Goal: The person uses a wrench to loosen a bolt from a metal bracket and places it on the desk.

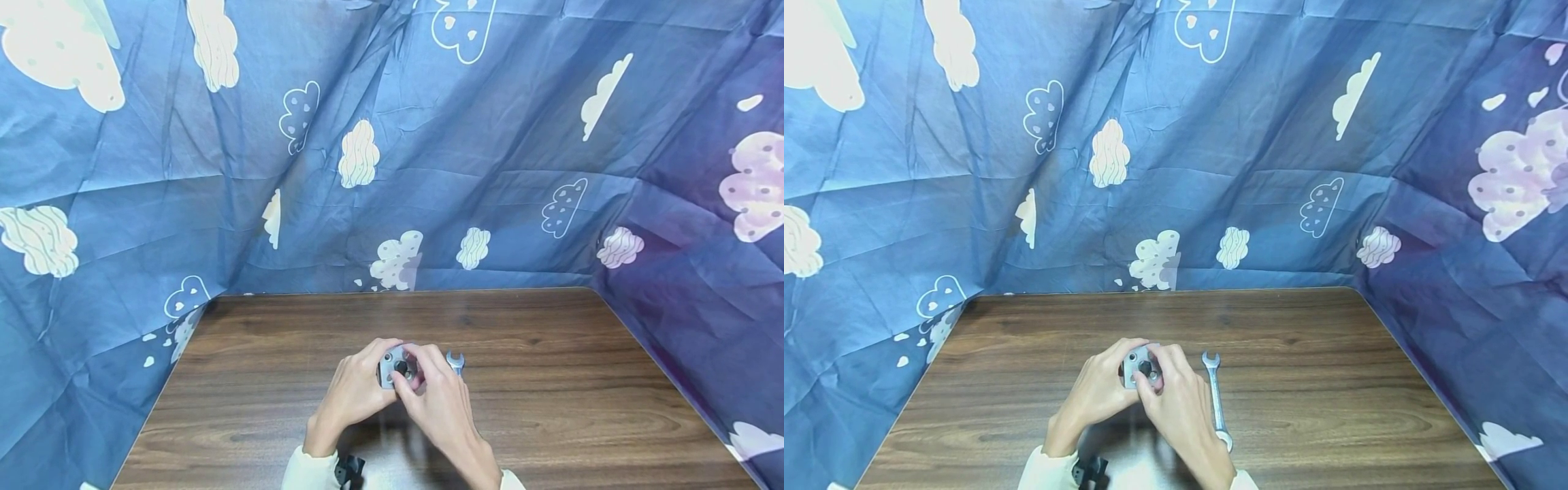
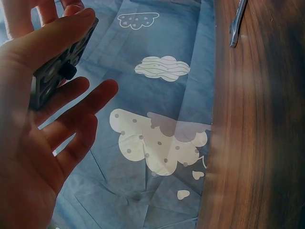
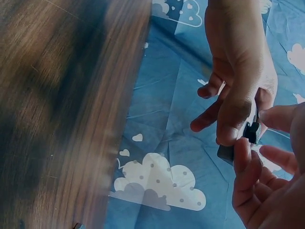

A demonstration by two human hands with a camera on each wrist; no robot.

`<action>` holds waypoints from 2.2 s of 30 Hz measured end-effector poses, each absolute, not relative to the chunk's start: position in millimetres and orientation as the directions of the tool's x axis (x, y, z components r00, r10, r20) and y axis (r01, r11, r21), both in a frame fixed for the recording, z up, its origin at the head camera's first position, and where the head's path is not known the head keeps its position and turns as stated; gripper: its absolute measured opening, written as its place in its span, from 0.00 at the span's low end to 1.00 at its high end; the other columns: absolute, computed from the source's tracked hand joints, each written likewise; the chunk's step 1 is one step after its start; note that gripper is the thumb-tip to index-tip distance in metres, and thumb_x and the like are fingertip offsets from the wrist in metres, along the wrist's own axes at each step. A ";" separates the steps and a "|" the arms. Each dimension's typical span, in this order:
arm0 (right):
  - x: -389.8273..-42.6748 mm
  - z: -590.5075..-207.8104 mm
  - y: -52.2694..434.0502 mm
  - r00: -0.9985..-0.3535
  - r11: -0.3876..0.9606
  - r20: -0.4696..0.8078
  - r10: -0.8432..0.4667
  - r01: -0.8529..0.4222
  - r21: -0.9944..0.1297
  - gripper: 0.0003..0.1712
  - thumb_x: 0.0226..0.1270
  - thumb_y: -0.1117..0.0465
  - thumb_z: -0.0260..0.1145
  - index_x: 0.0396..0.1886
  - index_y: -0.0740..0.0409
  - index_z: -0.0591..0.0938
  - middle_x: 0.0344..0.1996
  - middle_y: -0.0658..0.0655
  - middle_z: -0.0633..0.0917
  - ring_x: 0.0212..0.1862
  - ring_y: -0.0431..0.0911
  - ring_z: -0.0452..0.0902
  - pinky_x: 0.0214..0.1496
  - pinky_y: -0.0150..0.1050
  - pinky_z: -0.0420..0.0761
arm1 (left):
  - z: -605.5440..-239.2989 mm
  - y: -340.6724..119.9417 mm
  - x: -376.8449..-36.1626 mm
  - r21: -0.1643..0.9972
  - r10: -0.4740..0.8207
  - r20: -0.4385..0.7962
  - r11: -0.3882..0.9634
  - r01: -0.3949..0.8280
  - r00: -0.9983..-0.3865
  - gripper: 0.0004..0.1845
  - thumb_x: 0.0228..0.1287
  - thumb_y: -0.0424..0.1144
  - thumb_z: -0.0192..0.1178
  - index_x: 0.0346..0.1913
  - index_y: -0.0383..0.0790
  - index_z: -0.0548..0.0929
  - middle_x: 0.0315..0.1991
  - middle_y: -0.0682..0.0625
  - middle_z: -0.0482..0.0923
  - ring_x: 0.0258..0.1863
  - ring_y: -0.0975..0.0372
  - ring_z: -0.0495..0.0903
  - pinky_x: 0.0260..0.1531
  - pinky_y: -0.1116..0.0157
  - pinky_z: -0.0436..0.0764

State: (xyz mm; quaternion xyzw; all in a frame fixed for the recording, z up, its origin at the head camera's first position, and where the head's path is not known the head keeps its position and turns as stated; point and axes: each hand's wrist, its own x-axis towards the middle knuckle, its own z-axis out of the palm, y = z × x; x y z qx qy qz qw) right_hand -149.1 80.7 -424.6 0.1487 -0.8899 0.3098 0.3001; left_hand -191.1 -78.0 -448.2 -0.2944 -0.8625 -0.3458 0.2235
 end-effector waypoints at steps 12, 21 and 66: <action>-148.8 -423.6 78.5 -0.799 0.787 0.602 -0.020 -0.384 -0.484 0.16 0.53 0.53 0.78 0.40 0.48 0.84 0.30 0.41 0.80 0.25 0.30 0.73 0.25 0.28 0.71 | -447.9 -77.1 -190.5 0.476 0.353 0.587 0.577 0.664 -0.728 0.34 0.42 0.48 0.76 0.58 0.49 0.79 0.46 0.59 0.83 0.34 0.68 0.82 0.33 0.67 0.81; -148.8 -424.5 78.9 -0.781 0.782 0.623 -0.049 -0.418 -0.462 0.11 0.53 0.56 0.78 0.35 0.47 0.84 0.28 0.40 0.79 0.25 0.31 0.71 0.25 0.27 0.71 | -447.3 -76.9 -190.3 0.480 0.357 0.588 0.569 0.668 -0.726 0.33 0.43 0.47 0.76 0.57 0.48 0.79 0.46 0.58 0.83 0.34 0.68 0.82 0.33 0.67 0.81; -148.5 -426.6 79.9 -0.734 0.750 0.667 -0.129 -0.512 -0.418 0.17 0.49 0.67 0.74 0.41 0.52 0.87 0.36 0.43 0.80 0.27 0.29 0.73 0.25 0.22 0.69 | -446.1 -76.8 -190.4 0.474 0.367 0.573 0.581 0.662 -0.733 0.32 0.46 0.48 0.74 0.58 0.47 0.80 0.47 0.57 0.83 0.29 0.70 0.78 0.28 0.71 0.77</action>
